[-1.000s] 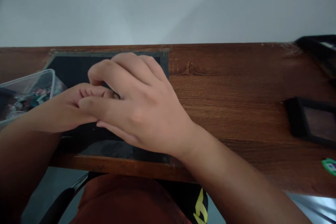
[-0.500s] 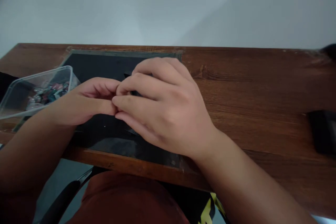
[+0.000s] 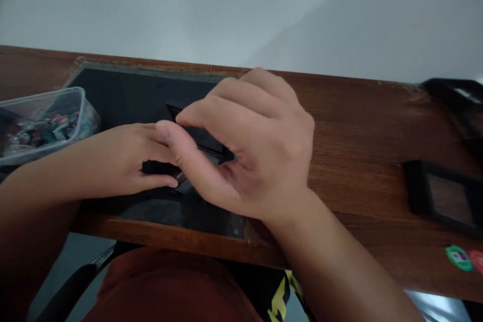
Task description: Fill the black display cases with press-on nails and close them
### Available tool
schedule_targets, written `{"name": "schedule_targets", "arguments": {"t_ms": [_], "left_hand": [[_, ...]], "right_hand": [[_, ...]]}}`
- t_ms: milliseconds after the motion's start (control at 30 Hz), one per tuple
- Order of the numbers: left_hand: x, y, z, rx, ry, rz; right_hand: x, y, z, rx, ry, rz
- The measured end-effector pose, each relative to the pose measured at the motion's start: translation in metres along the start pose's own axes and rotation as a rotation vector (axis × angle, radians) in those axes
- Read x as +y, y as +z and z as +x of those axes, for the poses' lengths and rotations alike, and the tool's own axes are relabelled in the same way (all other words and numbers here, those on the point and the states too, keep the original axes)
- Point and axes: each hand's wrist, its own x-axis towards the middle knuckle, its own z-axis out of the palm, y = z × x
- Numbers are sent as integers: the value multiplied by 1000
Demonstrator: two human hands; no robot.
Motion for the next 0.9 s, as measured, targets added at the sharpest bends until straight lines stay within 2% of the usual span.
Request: {"name": "schedule_targets", "arguments": {"t_ms": [200, 367, 433, 600, 700, 900], "left_hand": [[7, 7, -1, 59, 84, 8], [9, 11, 0, 19, 126, 75], [9, 11, 1, 14, 138, 78], [12, 13, 2, 39, 148, 53], [15, 16, 4, 42, 121, 52], [21, 19, 5, 76, 155, 27]], "right_hand": [[-1, 4, -1, -49, -86, 4], [5, 16, -3, 157, -240, 105], [7, 18, -3, 190, -267, 114], [5, 15, -3, 106, -301, 73], [3, 12, -3, 96, -303, 61], [5, 11, -3, 72, -390, 103]]}}
